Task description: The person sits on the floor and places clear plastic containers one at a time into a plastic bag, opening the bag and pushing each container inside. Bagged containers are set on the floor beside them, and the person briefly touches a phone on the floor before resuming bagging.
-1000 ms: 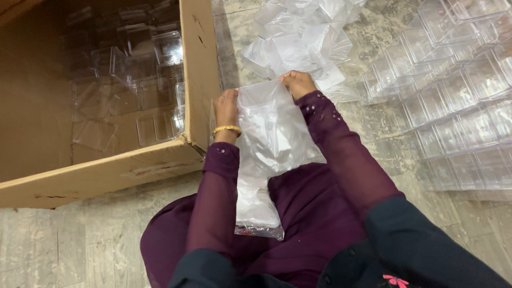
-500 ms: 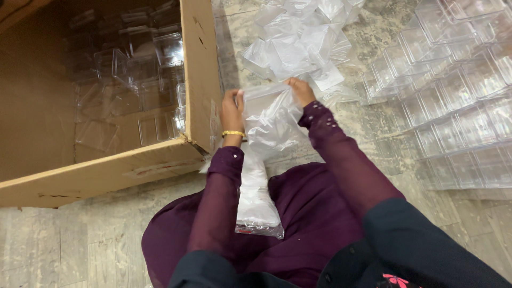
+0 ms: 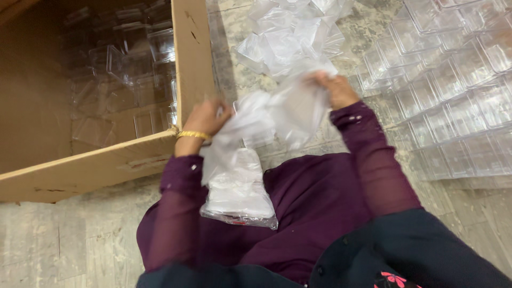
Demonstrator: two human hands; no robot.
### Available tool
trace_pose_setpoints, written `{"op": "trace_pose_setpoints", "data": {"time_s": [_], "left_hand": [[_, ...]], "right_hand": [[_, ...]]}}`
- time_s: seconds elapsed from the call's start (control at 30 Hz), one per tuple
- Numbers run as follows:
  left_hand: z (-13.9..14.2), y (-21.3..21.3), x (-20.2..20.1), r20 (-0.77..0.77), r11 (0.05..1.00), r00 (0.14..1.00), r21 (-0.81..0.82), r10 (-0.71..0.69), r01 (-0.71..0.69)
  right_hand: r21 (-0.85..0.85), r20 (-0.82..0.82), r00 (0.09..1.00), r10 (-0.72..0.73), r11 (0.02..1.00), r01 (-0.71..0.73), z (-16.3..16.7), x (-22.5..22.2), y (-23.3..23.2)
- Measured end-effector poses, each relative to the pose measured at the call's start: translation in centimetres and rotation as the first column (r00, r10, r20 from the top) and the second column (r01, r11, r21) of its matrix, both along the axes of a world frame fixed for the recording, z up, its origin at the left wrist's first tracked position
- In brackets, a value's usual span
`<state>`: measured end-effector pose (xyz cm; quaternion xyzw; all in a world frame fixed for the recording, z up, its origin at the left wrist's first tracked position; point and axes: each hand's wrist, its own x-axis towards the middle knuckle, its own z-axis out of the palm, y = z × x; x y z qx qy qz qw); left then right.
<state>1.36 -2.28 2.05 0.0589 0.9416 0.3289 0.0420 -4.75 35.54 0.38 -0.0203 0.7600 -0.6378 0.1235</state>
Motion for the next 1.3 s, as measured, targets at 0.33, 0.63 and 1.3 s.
{"op": "trace_pose_setpoints", "data": {"time_s": [0.33, 0.63, 1.3], "left_hand": [[-1.3, 1.1, 0.7, 0.131, 0.869, 0.991, 0.489, 0.016, -0.078], [-2.5, 4.9, -1.0, -0.007, 0.507, 0.986, 0.858, 0.164, -0.079], [-6.9, 5.8, 1.2, 0.136, 0.089, 0.971, 0.984, 0.196, -0.156]], "right_hand": [[-0.252, 0.272, 0.709, -0.651, 0.663, 0.705, -6.9, -7.0, 7.3], [-0.130, -0.313, 0.948, -0.053, 0.991, 0.012, -1.4, -2.0, -5.9], [0.089, -0.287, 0.950, 0.120, 0.991, -0.098, 0.0, 4.8, -11.3]]}}
